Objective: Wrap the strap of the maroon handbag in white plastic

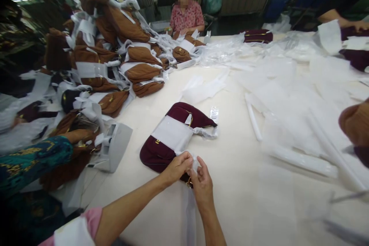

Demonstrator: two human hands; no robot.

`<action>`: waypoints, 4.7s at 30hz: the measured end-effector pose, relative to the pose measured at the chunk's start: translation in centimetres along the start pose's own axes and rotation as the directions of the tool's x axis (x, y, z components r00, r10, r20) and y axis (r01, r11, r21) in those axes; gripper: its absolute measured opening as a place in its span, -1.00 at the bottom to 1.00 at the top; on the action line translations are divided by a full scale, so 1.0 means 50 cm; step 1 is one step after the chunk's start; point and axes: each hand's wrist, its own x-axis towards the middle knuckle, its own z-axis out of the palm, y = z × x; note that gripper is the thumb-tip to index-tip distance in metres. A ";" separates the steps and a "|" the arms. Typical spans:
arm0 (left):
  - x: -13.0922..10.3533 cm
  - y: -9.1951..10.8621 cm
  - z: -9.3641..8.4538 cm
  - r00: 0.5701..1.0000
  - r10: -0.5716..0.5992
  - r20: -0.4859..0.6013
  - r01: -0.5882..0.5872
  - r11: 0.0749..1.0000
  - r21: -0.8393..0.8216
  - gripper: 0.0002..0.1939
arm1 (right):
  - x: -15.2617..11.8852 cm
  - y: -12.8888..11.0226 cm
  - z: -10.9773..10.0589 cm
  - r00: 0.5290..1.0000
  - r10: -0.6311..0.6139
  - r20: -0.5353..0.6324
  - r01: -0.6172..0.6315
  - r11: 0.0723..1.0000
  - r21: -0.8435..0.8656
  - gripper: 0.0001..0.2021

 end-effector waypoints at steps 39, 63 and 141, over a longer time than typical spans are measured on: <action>-0.045 -0.007 0.052 0.928 0.242 -0.284 -0.033 0.812 0.583 -0.71 | 0.051 0.030 0.046 0.964 -0.183 -0.192 0.144 0.969 -0.203 -0.63; -0.039 -0.048 0.045 0.916 -0.172 -0.362 0.135 0.983 -0.124 -0.75 | 0.075 0.002 -0.105 0.996 0.085 -0.017 -0.087 0.977 -0.196 -0.47; 0.014 -0.108 0.015 0.923 0.213 -0.320 -0.026 0.866 0.499 -0.90 | 0.068 0.019 -0.006 0.935 -0.335 0.117 0.331 0.710 -0.622 -0.70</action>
